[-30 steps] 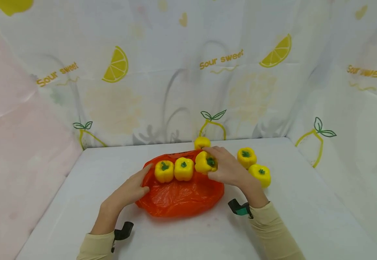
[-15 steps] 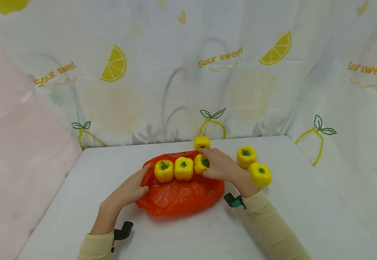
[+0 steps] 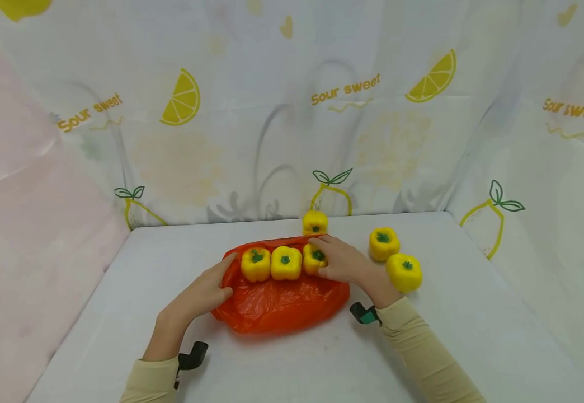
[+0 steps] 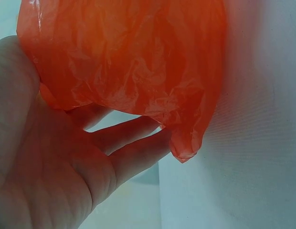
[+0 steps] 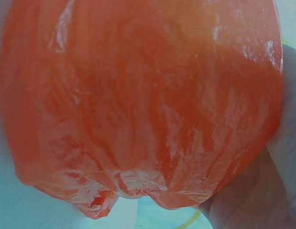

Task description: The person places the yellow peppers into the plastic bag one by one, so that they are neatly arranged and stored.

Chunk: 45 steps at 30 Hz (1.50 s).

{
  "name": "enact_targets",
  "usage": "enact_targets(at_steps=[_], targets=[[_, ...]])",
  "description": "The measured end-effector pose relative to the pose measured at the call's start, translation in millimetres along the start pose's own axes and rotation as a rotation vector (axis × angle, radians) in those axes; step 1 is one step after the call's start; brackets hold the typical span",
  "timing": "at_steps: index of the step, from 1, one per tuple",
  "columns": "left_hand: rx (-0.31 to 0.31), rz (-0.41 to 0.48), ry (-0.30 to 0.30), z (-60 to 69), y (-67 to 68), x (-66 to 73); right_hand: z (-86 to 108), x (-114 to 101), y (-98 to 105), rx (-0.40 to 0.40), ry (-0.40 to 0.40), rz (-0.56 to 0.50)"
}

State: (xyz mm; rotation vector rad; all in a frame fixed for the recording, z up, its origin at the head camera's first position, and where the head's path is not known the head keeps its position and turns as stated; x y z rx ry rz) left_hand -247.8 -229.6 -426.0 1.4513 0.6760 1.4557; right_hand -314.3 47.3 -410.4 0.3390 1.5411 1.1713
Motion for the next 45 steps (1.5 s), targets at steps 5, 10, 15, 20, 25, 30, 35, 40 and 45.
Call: enact_targets(at_steps=[5, 10, 15, 20, 25, 30, 35, 40, 45], targets=[[0.0, 0.002, 0.001, 1.5, 0.7, -0.2, 0.8, -2, -1, -0.004, 0.012, -0.003], [0.004, 0.005, 0.002, 2.9, 1.6, -1.4, 0.8, -7, 0, 0.012, 0.048, -0.001], [0.0, 0.004, 0.011, 3.1, 1.0, -3.3, 1.9, -12, 4, 0.021, 0.073, -0.001], [-0.007, 0.007, 0.016, 2.5, 0.7, -1.6, 3.5, -15, 12, 0.032, 0.094, -0.015], [-0.005, 0.009, 0.02, 2.1, 1.4, -0.7, -0.9, -17, 27, 0.1, 0.172, 0.0], [0.002, 0.005, 0.012, 1.4, 1.9, 1.4, -11.7, -15, 46, 0.181, 0.235, 0.022], [-0.002, 0.014, 0.013, -0.8, 0.7, 2.8, -24.0, -5, 58, 0.17, 0.205, 0.034], [0.004, 0.007, 0.002, -1.8, 0.4, 2.6, -39.2, 6, 61, 0.119, 0.137, 0.016], [0.006, 0.006, 0.01, -0.9, -1.0, 0.5, -54.0, 10, 56, 0.066, 0.115, 0.008]])
Point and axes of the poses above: each hand's wrist, its own z-axis away from the middle knuckle, its own y-axis out of the back of the hand, x = y × z, the point moved 7 cm from there along -z, towards the middle knuckle, and after that the axes turned 13 degrees about -z, right-handed, at the moved point
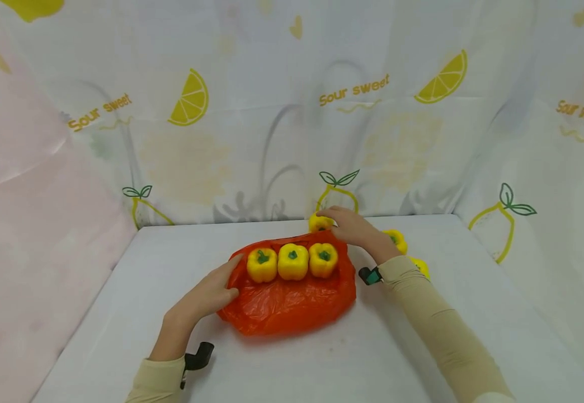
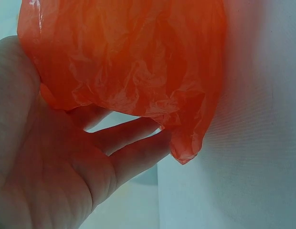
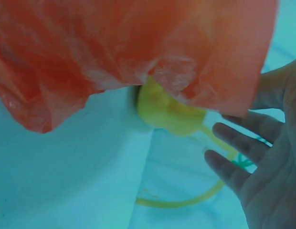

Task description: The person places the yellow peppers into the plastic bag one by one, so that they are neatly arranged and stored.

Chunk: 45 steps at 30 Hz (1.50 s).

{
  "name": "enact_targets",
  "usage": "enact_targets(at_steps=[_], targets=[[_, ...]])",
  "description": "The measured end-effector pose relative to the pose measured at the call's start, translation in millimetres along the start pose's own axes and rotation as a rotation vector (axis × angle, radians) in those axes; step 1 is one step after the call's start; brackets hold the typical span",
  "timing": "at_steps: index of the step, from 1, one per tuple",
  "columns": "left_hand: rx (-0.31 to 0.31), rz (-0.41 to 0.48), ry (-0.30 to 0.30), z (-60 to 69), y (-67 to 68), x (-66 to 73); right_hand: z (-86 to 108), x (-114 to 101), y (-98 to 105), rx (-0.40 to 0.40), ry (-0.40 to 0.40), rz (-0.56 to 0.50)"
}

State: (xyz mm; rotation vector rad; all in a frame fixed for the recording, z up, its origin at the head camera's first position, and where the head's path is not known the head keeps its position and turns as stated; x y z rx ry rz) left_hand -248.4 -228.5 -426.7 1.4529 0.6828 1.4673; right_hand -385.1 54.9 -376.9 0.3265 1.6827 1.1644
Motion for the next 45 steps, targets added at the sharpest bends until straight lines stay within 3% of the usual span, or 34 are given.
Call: enact_targets(at_steps=[9, 17, 29, 33, 39, 45], targets=[[0.001, 0.004, 0.009, 0.3, -0.2, -0.7, -17.1, 10, -12, -0.063, 0.015, 0.08], [0.002, -0.001, -0.003, 1.3, 1.0, -0.8, -24.4, 5, -21, -0.169, 0.102, 0.275], [0.002, -0.004, -0.019, 0.9, 0.7, -0.1, -29.8, 11, -24, -0.177, 0.01, 0.408], [0.003, -0.006, -0.02, 1.1, 0.5, 0.6, -28.8, 14, -24, -0.182, 0.011, 0.44], [0.0, -0.004, -0.003, 1.9, 0.0, -0.2, -24.3, 16, -16, -0.158, 0.008, 0.407], [-0.006, 0.002, 0.009, 2.2, 0.1, -1.2, -21.4, 23, -3, -0.083, -0.022, 0.211]])
Point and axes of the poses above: each hand's wrist, its own z-axis away from the middle knuckle, its own y-axis out of the back of the hand, x = y × z, the point moved 7 cm from there along -z, towards the middle knuckle, and after that the axes turned 13 degrees about -z, right-handed, at the moved point
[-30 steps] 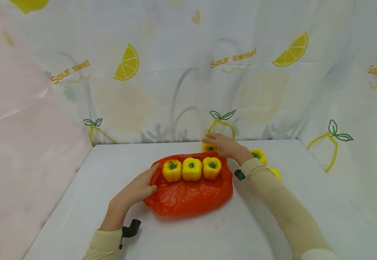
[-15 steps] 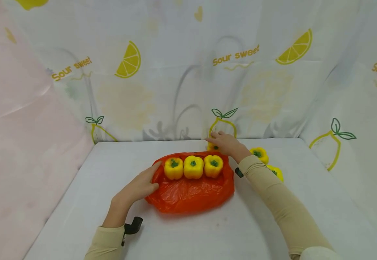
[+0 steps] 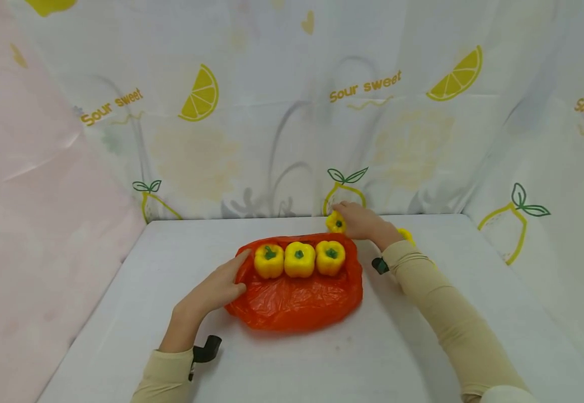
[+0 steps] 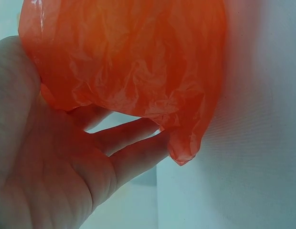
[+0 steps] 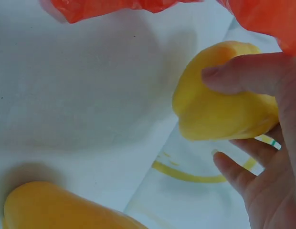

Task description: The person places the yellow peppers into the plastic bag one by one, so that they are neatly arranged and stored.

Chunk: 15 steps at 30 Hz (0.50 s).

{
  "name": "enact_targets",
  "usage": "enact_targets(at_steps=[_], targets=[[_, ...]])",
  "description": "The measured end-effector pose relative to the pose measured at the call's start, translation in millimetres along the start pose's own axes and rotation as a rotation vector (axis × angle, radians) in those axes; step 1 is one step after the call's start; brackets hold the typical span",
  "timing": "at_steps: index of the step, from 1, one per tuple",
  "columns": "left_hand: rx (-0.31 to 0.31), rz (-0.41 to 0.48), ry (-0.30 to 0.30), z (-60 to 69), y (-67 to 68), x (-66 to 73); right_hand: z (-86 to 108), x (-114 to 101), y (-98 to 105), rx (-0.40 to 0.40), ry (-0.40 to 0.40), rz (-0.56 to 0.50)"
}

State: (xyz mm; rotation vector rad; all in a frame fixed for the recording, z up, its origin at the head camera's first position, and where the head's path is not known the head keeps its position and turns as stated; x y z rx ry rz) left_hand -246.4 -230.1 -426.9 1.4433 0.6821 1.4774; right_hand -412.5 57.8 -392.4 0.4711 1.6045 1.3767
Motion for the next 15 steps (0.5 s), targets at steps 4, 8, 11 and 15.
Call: enact_targets(at_steps=[4, 8, 11, 15], targets=[[0.008, 0.001, -0.011, -0.3, 0.6, 0.6, 2.5, 5, 9, 0.051, 0.018, -0.081], [0.015, -0.005, -0.021, -0.4, 1.2, 0.8, 5.4, 7, 17, 0.089, 0.012, -0.145], [0.015, -0.007, -0.022, -0.2, 1.6, 0.8, 8.5, 8, 23, 0.118, 0.003, -0.199], [0.008, -0.001, -0.014, 0.7, 1.8, 0.9, 14.3, 6, 31, 0.151, -0.007, -0.248]])
Point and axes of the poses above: each hand's wrist, its own z-axis away from the middle knuckle, its own y-axis out of the back of the hand, x = y × z, the point moved 7 cm from there along -z, towards the middle knuckle, and after that the axes turned 13 degrees about -z, right-handed, at the moved point
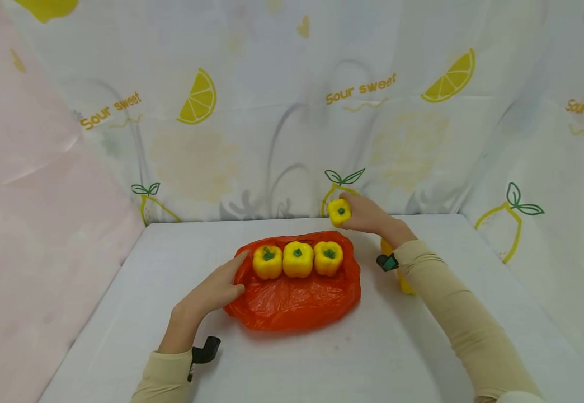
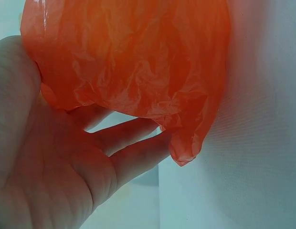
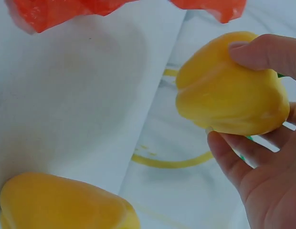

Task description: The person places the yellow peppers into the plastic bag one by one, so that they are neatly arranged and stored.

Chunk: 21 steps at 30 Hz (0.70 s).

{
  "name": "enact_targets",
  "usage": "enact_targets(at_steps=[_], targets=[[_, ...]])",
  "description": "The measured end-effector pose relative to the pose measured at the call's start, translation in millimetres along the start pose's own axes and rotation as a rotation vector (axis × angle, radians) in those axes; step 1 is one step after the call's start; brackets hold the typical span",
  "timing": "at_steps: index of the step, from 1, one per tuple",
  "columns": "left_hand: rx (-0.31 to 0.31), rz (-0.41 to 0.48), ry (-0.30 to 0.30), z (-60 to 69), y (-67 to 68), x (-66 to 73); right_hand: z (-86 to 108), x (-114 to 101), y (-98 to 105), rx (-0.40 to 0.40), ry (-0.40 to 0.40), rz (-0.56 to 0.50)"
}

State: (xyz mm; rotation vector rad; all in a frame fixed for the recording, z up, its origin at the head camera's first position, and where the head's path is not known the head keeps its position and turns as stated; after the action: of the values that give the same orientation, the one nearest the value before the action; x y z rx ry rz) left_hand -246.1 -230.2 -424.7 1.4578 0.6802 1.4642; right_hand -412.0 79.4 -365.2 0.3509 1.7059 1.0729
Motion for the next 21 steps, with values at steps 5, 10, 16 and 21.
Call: enact_targets(at_steps=[5, 10, 16, 21], targets=[[-0.004, -0.003, -0.003, -0.6, 0.2, 1.7, 9.2, -10, 9, 0.033, 0.018, -0.025], [0.005, -0.006, -0.011, -0.3, 1.4, 2.1, 15.9, -26, 13, 0.071, 0.072, -0.032], [0.007, 0.005, -0.013, -0.5, 1.3, 1.4, 25.7, -45, 11, 0.084, 0.128, -0.092], [0.004, 0.008, -0.006, -1.0, 0.5, 1.1, 36.1, -61, 8, 0.092, 0.205, -0.101]])
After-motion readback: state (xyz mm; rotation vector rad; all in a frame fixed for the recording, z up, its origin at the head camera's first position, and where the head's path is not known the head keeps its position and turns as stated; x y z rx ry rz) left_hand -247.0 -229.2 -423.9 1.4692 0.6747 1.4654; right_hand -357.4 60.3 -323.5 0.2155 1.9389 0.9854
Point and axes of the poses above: each hand's wrist, its own z-axis away from the middle knuckle, its own y-axis out of the back of the hand, x = y × z, the point moved 7 cm from there along -z, towards the middle knuckle, and after that the axes turned 13 degrees about -z, right-handed, at the moved point
